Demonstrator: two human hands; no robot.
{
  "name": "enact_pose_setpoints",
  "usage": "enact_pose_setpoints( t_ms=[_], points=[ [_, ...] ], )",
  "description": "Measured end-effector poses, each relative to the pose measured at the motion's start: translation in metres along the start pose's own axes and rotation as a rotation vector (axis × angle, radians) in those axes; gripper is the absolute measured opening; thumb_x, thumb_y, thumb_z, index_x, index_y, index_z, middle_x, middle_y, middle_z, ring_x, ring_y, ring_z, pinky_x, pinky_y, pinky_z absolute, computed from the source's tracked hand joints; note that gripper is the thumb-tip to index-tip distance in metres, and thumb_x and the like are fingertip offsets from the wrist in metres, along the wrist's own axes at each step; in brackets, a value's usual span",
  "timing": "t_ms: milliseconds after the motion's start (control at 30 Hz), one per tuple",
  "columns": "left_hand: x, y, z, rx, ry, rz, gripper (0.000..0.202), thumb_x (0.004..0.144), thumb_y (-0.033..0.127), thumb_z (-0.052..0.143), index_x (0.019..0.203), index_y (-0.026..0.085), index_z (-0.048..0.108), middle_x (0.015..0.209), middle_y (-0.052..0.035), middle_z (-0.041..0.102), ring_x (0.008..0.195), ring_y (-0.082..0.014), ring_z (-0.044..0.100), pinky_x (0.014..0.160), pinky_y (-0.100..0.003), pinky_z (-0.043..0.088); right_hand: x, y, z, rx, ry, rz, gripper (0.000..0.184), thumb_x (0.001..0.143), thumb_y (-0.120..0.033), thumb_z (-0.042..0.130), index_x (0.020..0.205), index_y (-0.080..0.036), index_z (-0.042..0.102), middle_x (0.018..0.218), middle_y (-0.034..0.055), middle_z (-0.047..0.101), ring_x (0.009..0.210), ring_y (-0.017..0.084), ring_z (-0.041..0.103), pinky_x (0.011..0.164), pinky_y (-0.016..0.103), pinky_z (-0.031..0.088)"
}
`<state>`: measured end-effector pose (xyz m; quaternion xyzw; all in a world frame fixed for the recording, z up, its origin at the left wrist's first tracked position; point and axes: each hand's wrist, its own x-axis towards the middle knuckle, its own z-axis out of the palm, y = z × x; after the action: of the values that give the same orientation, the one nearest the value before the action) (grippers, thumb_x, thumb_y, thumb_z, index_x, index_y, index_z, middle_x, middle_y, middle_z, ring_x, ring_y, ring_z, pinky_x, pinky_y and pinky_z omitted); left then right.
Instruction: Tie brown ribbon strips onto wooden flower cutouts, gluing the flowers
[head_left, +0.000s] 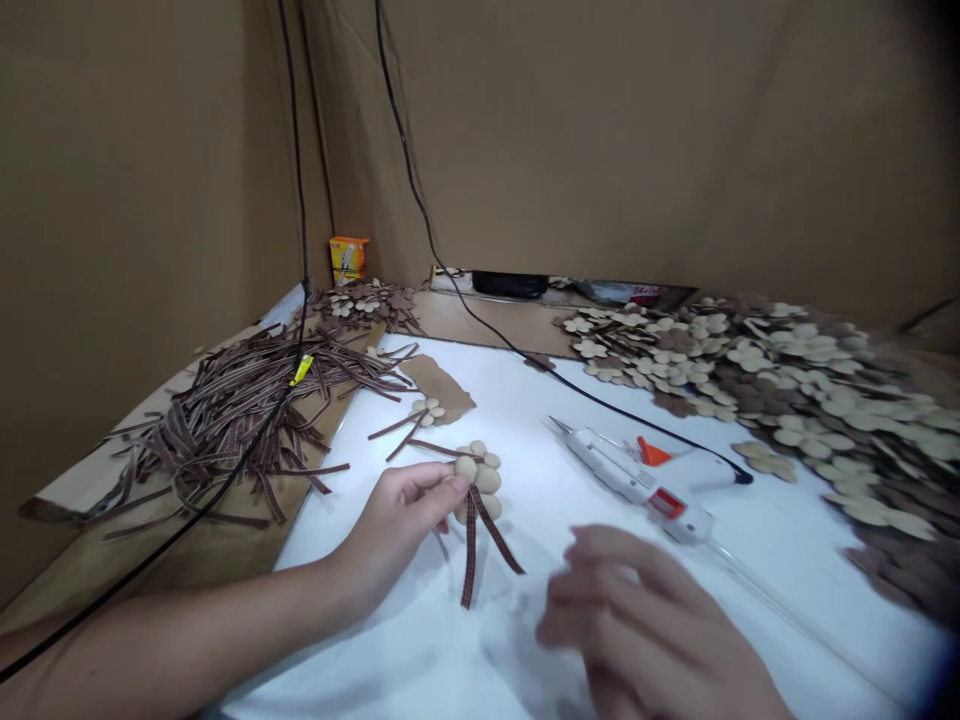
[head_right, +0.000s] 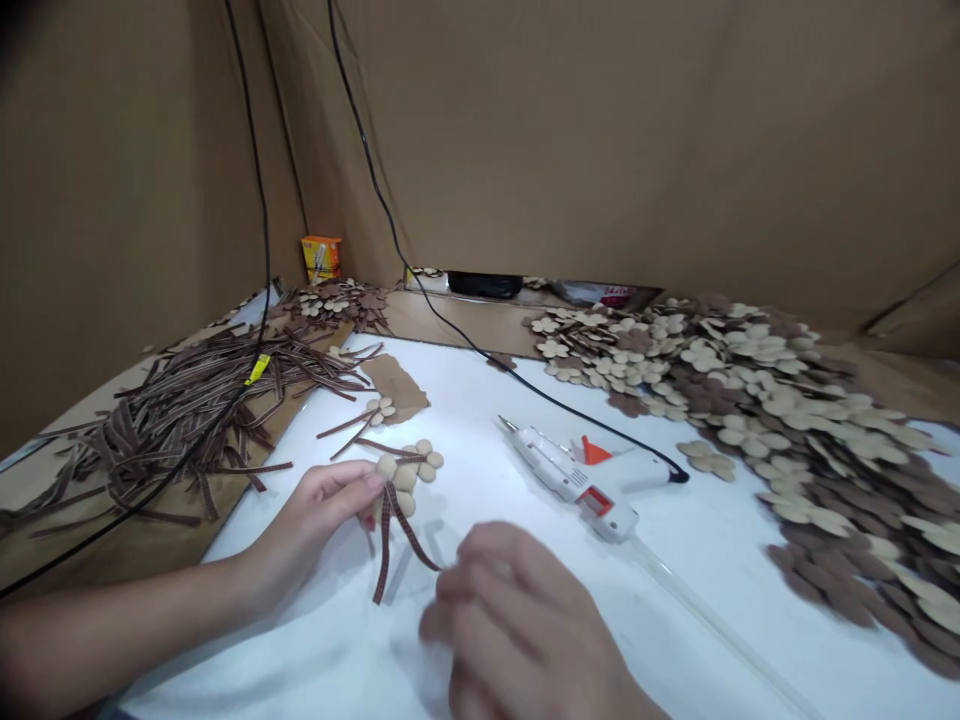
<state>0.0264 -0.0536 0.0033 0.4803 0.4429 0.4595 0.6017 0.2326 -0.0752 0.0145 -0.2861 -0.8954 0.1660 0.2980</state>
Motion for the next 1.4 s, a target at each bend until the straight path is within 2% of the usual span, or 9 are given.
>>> enact_pose_setpoints(
  t_ms=[100, 167, 233, 333, 400, 533, 900, 1100, 1400],
  points=[
    [-0.001, 0.001, 0.001, -0.013, -0.038, 0.022, 0.032, 0.081, 0.034, 0.055, 0.056, 0.015, 0.054, 0.062, 0.0015, 0.050, 0.065, -0.0111, 0.044, 0.063, -0.022, 0.034, 0.008, -0.003, 0.006, 0.007, 0.089, 0.375, 0.025, 0.085, -0.030, 0.046, 0.109, -0.029, 0.051, 0.109, 0.0060, 0.058, 0.103, 0.023, 0.053, 0.085, 0.037, 0.047],
    [0.000, 0.000, 0.002, 0.012, -0.065, 0.045, 0.029, 0.082, 0.034, 0.055, 0.060, 0.015, 0.056, 0.065, 0.0013, 0.048, 0.067, -0.0113, 0.043, 0.064, -0.023, 0.034, 0.012, -0.003, 0.012, 0.099, 0.015, 0.525, 0.035, 0.085, -0.038, 0.046, 0.119, -0.029, 0.045, 0.121, 0.0068, 0.049, 0.111, 0.023, 0.047, 0.086, 0.037, 0.046],
    [0.000, -0.001, 0.002, 0.053, -0.079, 0.063, 0.027, 0.081, 0.034, 0.055, 0.062, 0.015, 0.058, 0.070, 0.0001, 0.047, 0.072, -0.0124, 0.043, 0.067, -0.023, 0.034, 0.016, -0.002, 0.017, 0.209, -0.091, 0.588, 0.030, 0.086, -0.042, 0.044, 0.110, -0.026, 0.051, 0.120, 0.0070, 0.048, 0.113, 0.023, 0.044, 0.092, 0.038, 0.042],
    [0.002, -0.002, 0.002, 0.093, -0.077, 0.071, 0.025, 0.080, 0.032, 0.057, 0.063, 0.014, 0.058, 0.082, -0.0025, 0.045, 0.084, -0.0152, 0.044, 0.076, -0.025, 0.036, 0.022, 0.000, 0.023, 0.319, -0.161, 0.605, 0.027, 0.088, -0.042, 0.041, 0.081, -0.023, 0.058, 0.111, 0.0061, 0.049, 0.116, 0.023, 0.038, 0.099, 0.041, 0.033],
    [0.002, -0.003, 0.003, 0.108, -0.071, 0.067, 0.022, 0.079, 0.032, 0.057, 0.066, 0.014, 0.059, 0.089, -0.0038, 0.044, 0.089, -0.0166, 0.044, 0.078, -0.026, 0.036, 0.024, 0.000, 0.024, 0.354, -0.160, 0.611, 0.029, 0.088, -0.041, 0.041, 0.073, -0.022, 0.057, 0.109, 0.0055, 0.049, 0.116, 0.023, 0.036, 0.100, 0.040, 0.031],
    [0.000, -0.005, 0.002, 0.167, -0.065, 0.081, 0.017, 0.078, 0.033, 0.058, 0.076, 0.016, 0.061, 0.094, -0.0041, 0.042, 0.088, -0.0169, 0.045, 0.074, -0.027, 0.038, 0.024, 0.001, 0.024, 0.373, -0.134, 0.614, 0.029, 0.088, -0.041, 0.040, 0.073, -0.023, 0.056, 0.107, 0.0052, 0.049, 0.115, 0.023, 0.035, 0.100, 0.040, 0.030],
    [0.004, -0.006, -0.001, 0.176, 0.014, 0.090, 0.028, 0.078, 0.033, 0.058, 0.058, 0.015, 0.050, 0.083, -0.0018, 0.040, 0.079, -0.0142, 0.044, 0.065, -0.025, 0.035, 0.019, 0.003, 0.018, 0.375, -0.127, 0.646, 0.032, 0.090, -0.040, 0.034, 0.074, -0.026, 0.058, 0.108, 0.0033, 0.046, 0.114, 0.023, 0.037, 0.098, 0.039, 0.028],
    [0.000, -0.007, 0.006, 0.223, 0.033, 0.109, 0.027, 0.079, 0.029, 0.056, 0.058, 0.016, 0.046, 0.081, -0.0008, 0.039, 0.074, -0.0129, 0.041, 0.065, -0.026, 0.034, 0.021, 0.001, 0.022, 0.310, -0.109, 0.606, 0.025, 0.085, -0.044, 0.044, 0.094, -0.025, 0.057, 0.114, 0.0071, 0.044, 0.114, 0.025, 0.038, 0.096, 0.039, 0.034],
    [-0.003, -0.006, 0.009, 0.306, -0.010, 0.125, 0.028, 0.081, 0.029, 0.054, 0.058, 0.017, 0.044, 0.080, -0.0006, 0.040, 0.075, -0.0133, 0.042, 0.065, -0.026, 0.035, 0.026, -0.002, 0.023, 0.414, -0.174, 0.548, 0.030, 0.091, -0.033, 0.036, 0.070, -0.022, 0.054, 0.102, 0.0035, 0.049, 0.101, 0.018, 0.045, 0.085, 0.031, 0.039]
  ],
)
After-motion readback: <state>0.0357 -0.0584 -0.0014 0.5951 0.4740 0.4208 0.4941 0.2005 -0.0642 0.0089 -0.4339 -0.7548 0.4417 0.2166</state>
